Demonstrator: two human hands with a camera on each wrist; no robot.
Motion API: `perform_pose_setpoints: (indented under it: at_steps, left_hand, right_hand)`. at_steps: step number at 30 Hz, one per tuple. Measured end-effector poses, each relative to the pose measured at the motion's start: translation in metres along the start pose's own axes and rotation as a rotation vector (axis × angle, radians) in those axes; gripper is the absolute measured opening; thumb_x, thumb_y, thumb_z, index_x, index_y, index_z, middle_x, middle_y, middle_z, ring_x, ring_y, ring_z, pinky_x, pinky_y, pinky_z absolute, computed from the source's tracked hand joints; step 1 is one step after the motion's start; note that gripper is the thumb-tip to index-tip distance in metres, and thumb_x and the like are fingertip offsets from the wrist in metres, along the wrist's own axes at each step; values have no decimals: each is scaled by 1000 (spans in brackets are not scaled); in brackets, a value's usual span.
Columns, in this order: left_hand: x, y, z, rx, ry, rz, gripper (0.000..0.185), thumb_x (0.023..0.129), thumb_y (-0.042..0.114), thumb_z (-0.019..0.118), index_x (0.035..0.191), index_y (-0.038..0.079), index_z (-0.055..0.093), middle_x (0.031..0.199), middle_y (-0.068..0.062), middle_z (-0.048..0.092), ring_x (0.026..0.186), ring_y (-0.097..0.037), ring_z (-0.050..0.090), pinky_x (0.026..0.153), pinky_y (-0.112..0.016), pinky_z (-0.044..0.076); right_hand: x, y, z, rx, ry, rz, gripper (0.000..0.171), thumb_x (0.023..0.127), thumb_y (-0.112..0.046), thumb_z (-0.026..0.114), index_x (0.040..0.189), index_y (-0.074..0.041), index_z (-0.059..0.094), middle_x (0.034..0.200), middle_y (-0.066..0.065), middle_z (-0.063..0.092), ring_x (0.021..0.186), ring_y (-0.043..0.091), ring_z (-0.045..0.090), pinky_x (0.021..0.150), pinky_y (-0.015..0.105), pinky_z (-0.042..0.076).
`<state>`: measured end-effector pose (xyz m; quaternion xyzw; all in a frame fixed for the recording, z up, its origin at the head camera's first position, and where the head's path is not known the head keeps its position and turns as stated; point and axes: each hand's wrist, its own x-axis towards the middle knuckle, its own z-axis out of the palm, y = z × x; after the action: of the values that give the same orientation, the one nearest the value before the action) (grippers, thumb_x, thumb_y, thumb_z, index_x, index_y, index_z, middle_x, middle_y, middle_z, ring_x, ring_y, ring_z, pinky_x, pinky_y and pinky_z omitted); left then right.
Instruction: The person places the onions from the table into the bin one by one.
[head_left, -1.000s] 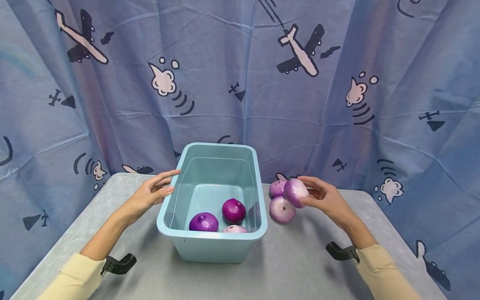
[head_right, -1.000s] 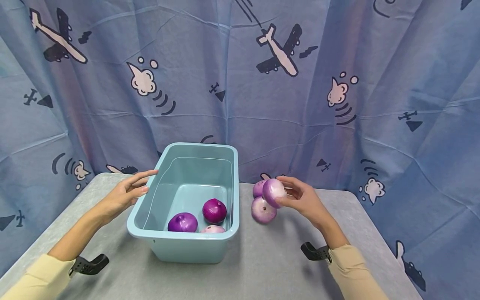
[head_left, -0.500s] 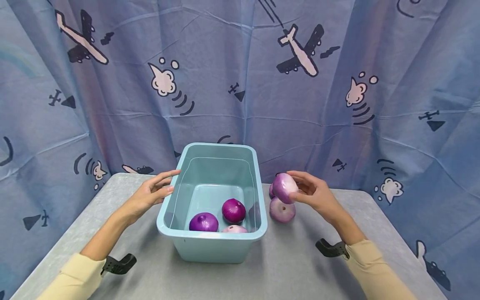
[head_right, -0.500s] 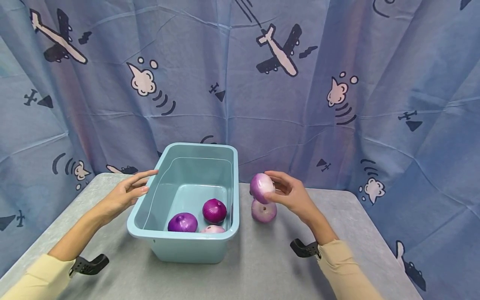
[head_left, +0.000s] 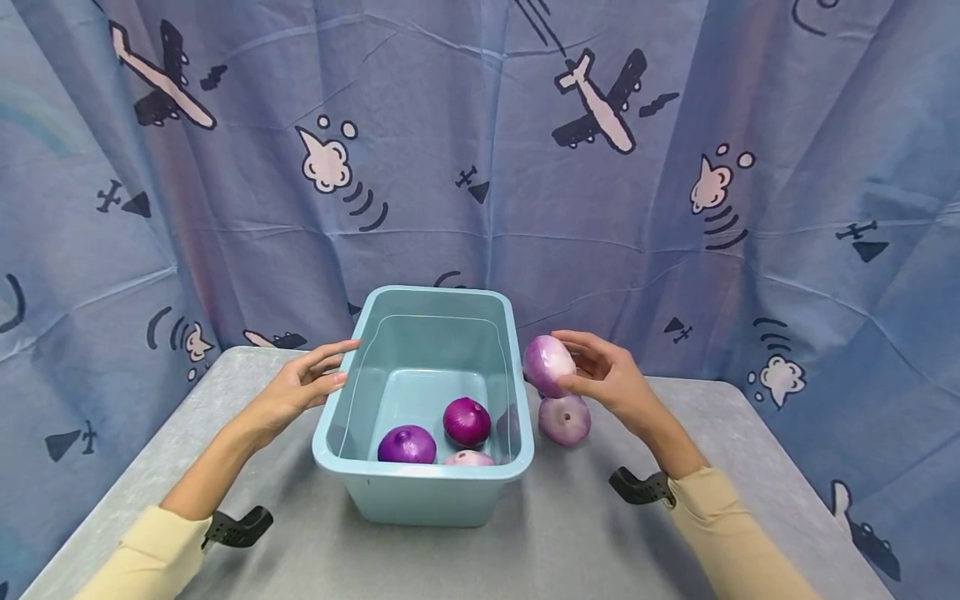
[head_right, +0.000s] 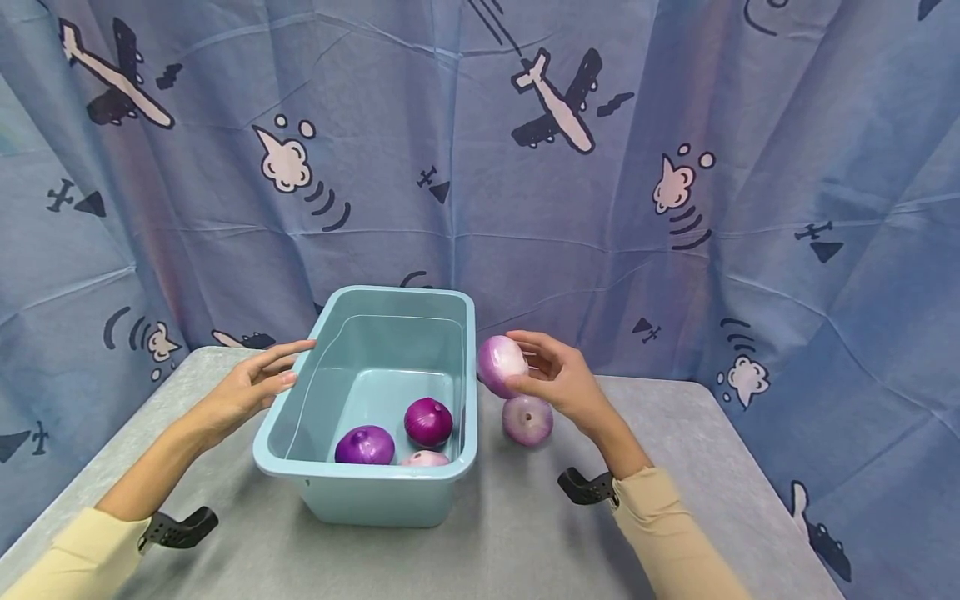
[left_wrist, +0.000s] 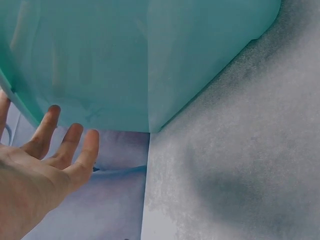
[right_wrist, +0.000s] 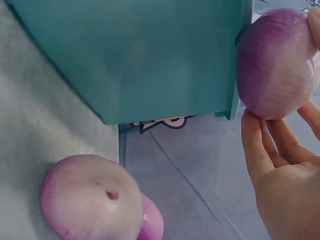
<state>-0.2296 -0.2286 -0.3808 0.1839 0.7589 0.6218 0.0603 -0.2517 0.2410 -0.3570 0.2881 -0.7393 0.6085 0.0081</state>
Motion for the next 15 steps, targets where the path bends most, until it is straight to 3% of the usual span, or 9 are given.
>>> perform_pose_setpoints:
  at_steps: [7, 15]
  left_hand:
    - [0, 0, 0, 3, 2, -2, 55, 104, 20, 62, 155, 11, 43, 150, -22, 43, 126, -33, 53, 99, -51, 44]
    - [0, 0, 0, -14, -1, 12, 55, 104, 19, 61, 155, 11, 43, 150, -22, 44, 123, -29, 56, 96, -42, 49]
  right_hand:
    - [5, -8, -3, 3, 20, -34, 57, 88, 7, 76, 141, -1, 56, 136, 15, 60, 114, 28, 62, 90, 33, 53]
    - [13, -20, -1, 18, 9, -38, 58, 88, 6, 76, 142, -2, 56, 137, 14, 59, 119, 28, 60, 95, 33, 51]
